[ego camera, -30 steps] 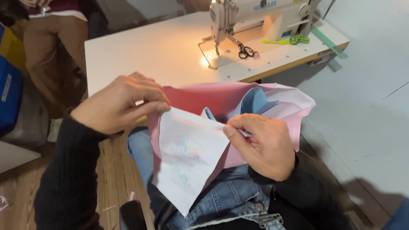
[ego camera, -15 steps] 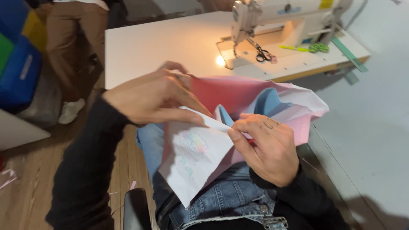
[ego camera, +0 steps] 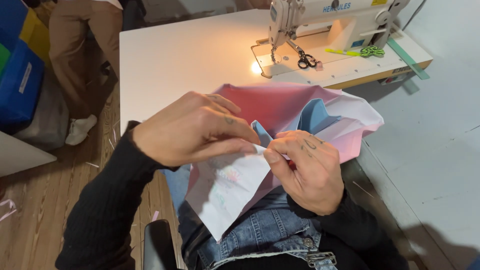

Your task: Folding the top edges of a pink and blue fabric bag to prepare for sewing.

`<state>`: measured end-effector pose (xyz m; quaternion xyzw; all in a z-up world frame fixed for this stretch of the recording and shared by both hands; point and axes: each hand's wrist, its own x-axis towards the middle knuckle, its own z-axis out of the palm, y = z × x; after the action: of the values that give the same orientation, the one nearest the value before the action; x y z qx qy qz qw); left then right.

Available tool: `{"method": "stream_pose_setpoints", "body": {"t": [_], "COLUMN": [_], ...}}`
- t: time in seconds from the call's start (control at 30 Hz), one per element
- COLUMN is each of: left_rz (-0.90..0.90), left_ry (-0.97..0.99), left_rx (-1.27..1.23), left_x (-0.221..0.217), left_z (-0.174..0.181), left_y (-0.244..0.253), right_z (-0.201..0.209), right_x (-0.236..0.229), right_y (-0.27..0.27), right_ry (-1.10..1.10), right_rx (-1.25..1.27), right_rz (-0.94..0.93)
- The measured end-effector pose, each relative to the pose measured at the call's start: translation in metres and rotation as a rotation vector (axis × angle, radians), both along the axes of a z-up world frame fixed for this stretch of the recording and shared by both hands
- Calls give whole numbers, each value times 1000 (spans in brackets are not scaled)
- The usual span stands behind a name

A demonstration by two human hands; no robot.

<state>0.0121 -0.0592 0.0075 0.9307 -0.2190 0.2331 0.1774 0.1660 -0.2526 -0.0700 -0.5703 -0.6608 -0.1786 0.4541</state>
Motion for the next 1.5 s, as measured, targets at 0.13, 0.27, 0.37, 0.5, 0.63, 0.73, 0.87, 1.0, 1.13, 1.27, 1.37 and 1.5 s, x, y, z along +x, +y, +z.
{"method": "stream_pose_setpoints", "body": {"t": [0.13, 0.27, 0.37, 0.5, 0.63, 0.73, 0.87, 1.0, 1.13, 1.27, 1.37, 1.5], "left_rz": [153, 127, 192, 220, 177, 145, 131, 192, 236, 233, 287, 94], "left_ry": [139, 44, 78, 120, 113, 179, 52, 36, 8, -17, 82, 21], "left_rx": [-27, -26, -42, -45, -89, -185, -123, -135, -125, -127, -120, -133], "left_x": [-2, -4, -9, -10, -13, -16, -16, -16, -15, -17, -19, -23], "left_z": [-8, -16, -16, -16, -15, -10, -20, -24, -24, -23, -18, -28], "left_y": [-5, -8, -12, -14, -13, -18, -20, -25, -28, -29, -9, 42], "right_z": [0, 7, 7, 1, -1, 2, 4, 11, 13, 9, 8, 4], "right_x": [-1, -5, -7, -6, -8, -10, -7, -7, -10, -9, -7, -7], "right_y": [-2, -5, -6, -4, 0, 1, -3, -9, -11, -12, -11, -9], "right_ry": [-24, 3, -24, 2, -21, -36, 13, 52, 34, 33, 93, 102], "right_rx": [-6, -17, -10, -22, 14, 1, -38, -110, -66, -72, -95, -88], "right_rz": [12, 54, 0, 6, 30, 47, 133, 81, 27, -9, 58, 18]}}
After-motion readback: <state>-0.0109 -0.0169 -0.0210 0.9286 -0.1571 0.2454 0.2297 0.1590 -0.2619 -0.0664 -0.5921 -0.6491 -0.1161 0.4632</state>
